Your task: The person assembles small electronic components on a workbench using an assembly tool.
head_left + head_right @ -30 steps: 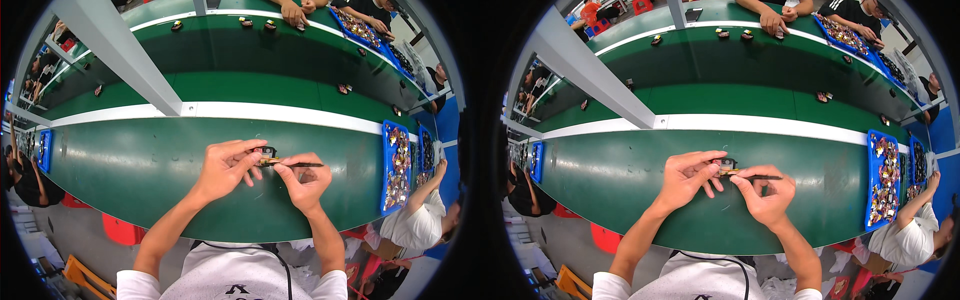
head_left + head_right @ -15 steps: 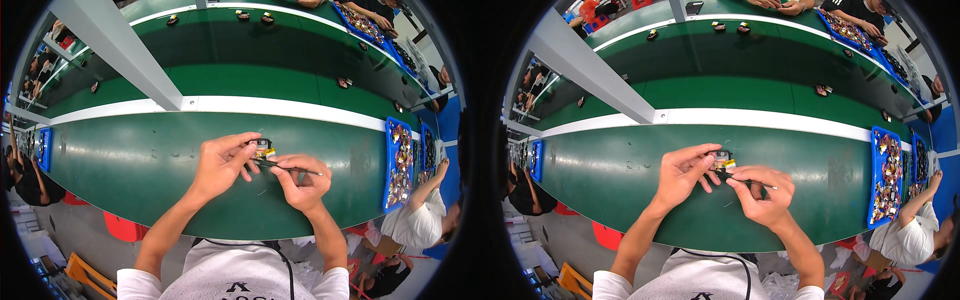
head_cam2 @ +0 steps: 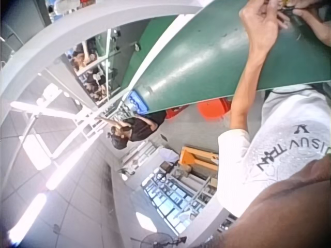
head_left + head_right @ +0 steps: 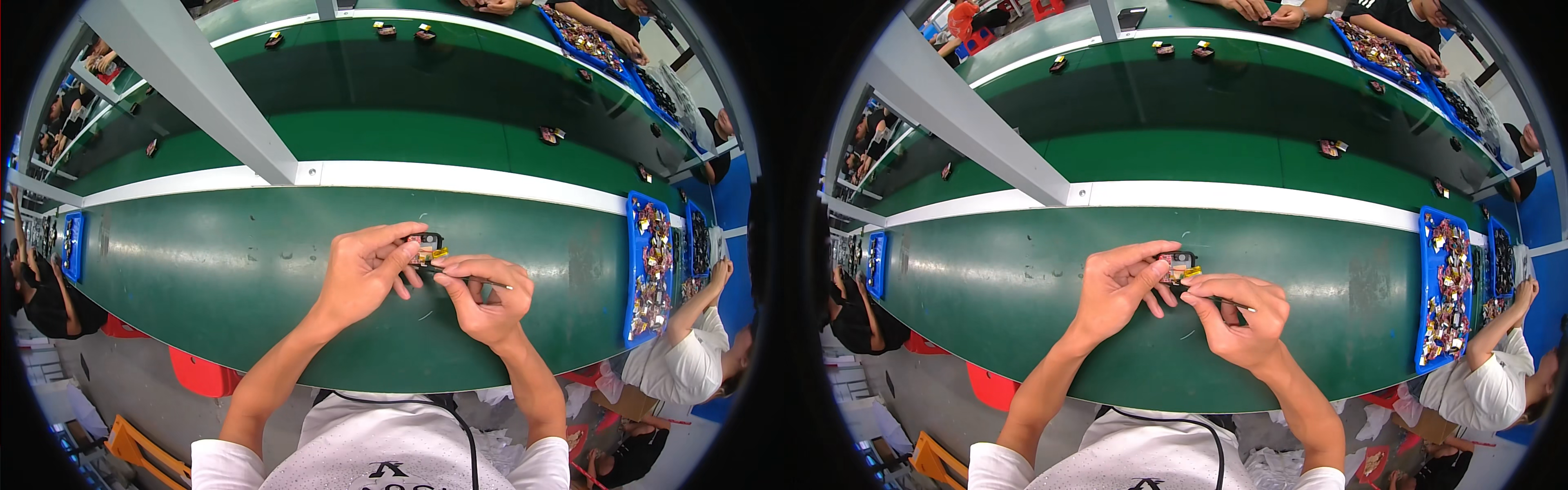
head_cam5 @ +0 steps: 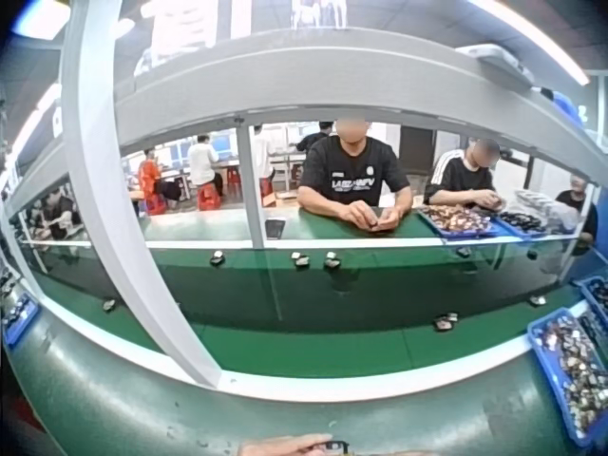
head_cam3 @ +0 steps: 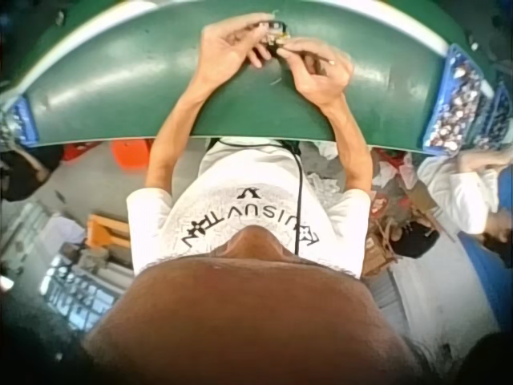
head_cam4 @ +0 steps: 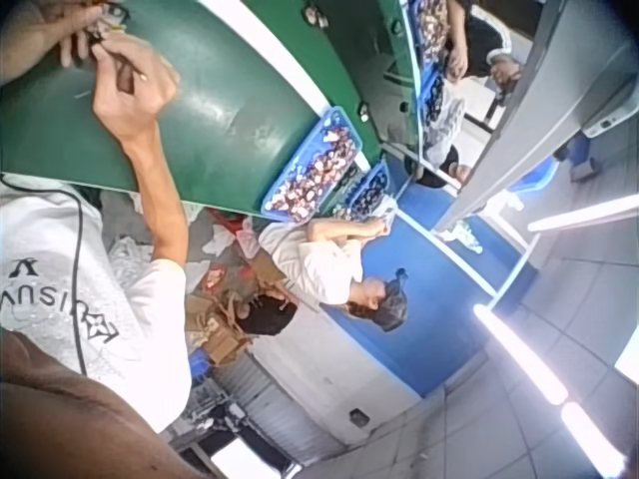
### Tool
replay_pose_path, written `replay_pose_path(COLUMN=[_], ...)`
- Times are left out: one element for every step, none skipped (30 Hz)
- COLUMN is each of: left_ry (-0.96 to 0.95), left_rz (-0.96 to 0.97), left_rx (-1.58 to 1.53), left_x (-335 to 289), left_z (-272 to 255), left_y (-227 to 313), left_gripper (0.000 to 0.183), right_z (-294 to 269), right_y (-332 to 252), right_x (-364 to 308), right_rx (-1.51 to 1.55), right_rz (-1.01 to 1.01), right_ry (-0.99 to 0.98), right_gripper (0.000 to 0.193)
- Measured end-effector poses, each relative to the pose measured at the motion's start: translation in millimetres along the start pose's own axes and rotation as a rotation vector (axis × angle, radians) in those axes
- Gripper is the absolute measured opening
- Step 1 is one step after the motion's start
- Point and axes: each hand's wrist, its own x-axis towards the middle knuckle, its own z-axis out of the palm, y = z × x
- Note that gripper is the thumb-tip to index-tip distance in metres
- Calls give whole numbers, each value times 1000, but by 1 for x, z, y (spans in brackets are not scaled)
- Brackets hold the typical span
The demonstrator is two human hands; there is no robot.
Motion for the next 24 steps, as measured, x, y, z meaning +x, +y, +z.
replay_pose_path(left_ry=[0, 2, 3, 4, -2, -8, -8, -15, -22, -24, -24, -26, -35, -19, -3, -22, 2, 26, 55, 40, 83, 127, 150, 148], left_rz=[-1, -5, -9, -10, -24, -37, -32, -75, -117, -112, -121, -128, -116, -84, -52, -41, -42, -42, -14, 0, 17, 35, 36, 53], left_rx=[1, -2, -5, -3, -16, -29, -31, -25, -18, -14, -10, -5, 2, 31, 59, 71, 80, 88, 104, 109, 171, 231, 279, 281], left_x=[0, 0, 1, 2, 1, 0, -1, 2, 3, 4, 6, 9, 10, 8, 7, 7, 9, 10, 10, 11, 13, 17, 22, 33], left_z=[0, 0, 0, 0, -2, -5, -7, -8, -8, -8, -7, -7, -3, -1, 1, 2, 2, 3, 5, 7, 8, 10, 11, 10], left_y=[0, 0, 0, 0, 1, 1, 0, 0, -1, -2, -4, -5, -5, -4, -4, -5, -7, -10, -12, -14, -15, -13, -8, -3], left_gripper=[28, 28, 27, 27, 27, 26, 26, 26, 25, 25, 25, 25, 25, 26, 27, 27, 27, 28, 24, 24, 22, 21, 18, 18], right_z=[0, -1, -2, -2, -1, 1, 3, 4, 7, 8, 7, 6, 5, 6, 6, 6, 6, 6, 7, 7, 7, 6, 6, 5], right_y=[0, 0, 0, 0, -2, -4, -7, -7, -5, -3, -1, 1, 3, 3, 3, 3, 5, 6, 8, 9, 10, 12, 16, 16], right_x=[0, 1, 2, 2, 2, 2, 2, 2, 1, 0, -2, -6, -7, -8, -8, -8, -9, -10, -11, -11, -10, -8, -4, 0], right_rx=[-5, -4, -5, -5, -9, -21, -34, -33, -25, -17, -21, -55, -89, -97, -111, -128, -134, -171, -209, -221, -255, -289, -293, -298], right_rz=[-2, -2, -2, -1, -6, -4, -3, -6, -25, -46, -55, -65, -76, -84, -117, -150, -165, -197, -228, -237, -257, -276, -323, -338], right_ry=[-1, 0, -9, -18, -19, -22, -25, -21, -23, -23, -14, -22, -28, -8, -18, -29, -12, -31, -50, -36, -45, -54, -29, -23], right_gripper=[17, 17, 16, 16, 16, 16, 16, 16, 17, 17, 17, 18, 19, 19, 18, 18, 18, 19, 21, 21, 23, 24, 21, 21])
